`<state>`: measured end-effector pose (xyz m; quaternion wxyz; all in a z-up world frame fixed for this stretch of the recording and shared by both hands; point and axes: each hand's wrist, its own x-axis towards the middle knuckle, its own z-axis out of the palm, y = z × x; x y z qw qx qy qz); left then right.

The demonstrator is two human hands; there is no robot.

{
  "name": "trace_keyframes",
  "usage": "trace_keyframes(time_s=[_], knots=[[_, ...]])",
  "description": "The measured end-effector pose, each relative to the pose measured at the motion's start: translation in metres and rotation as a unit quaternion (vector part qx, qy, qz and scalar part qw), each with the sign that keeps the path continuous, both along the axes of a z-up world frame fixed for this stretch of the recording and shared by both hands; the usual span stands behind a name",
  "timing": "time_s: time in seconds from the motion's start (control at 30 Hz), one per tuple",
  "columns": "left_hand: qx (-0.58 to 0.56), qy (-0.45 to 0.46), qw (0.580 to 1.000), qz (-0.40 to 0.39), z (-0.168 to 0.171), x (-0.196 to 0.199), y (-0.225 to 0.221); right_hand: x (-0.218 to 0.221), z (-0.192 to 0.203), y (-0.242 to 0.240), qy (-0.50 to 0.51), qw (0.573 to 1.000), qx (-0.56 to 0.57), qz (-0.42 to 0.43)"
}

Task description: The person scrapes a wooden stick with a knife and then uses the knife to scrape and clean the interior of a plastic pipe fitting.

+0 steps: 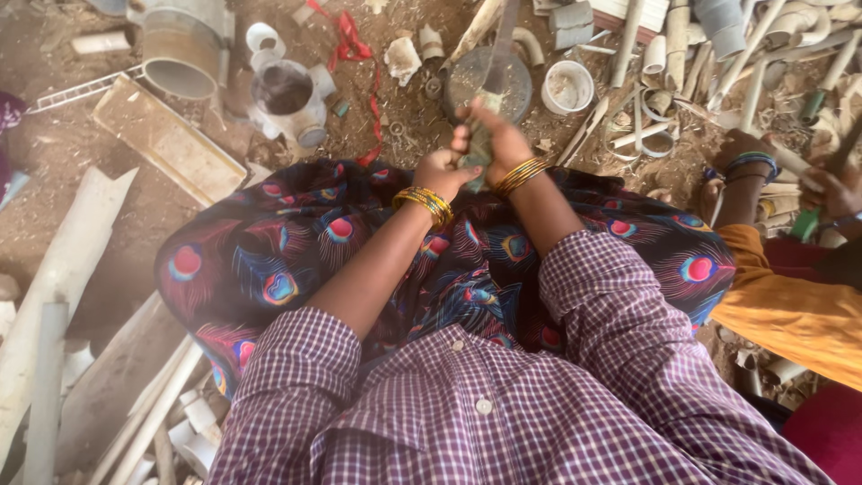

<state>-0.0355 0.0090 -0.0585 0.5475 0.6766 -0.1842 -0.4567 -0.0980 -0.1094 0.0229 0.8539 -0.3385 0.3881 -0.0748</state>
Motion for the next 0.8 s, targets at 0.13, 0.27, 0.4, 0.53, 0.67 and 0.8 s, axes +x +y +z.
trace_keyframes(time_s=[0.13, 0.27, 0.4, 0.53, 0.67, 0.8], knots=[[0.046, -0.149, 0.987, -0.032, 0.000, -0.002, 0.004, 0.003, -0.027, 0.001, 0.091, 0.989, -0.112, 0.024], [0.034, -0.248, 0.966, -0.065, -0.008, -0.008, 0.004, 0.000, -0.056, -0.003, 0.142, 0.957, -0.252, -0.012], [-0.036, -0.255, 0.965, -0.058, -0.018, -0.009, -0.003, -0.003, -0.070, -0.012, 0.133, 0.923, -0.362, -0.022], [0.012, -0.077, 0.992, -0.099, -0.027, -0.015, -0.006, -0.010, -0.086, -0.018, 0.162, 0.914, -0.368, -0.049], [0.031, -0.083, 0.982, -0.164, -0.037, -0.024, -0.018, -0.018, -0.118, -0.032, 0.287, 0.868, -0.405, -0.013], [0.098, -0.125, 0.967, -0.197, -0.049, -0.027, -0.029, -0.029, -0.163, -0.046, 0.347, 0.778, -0.518, 0.076]])
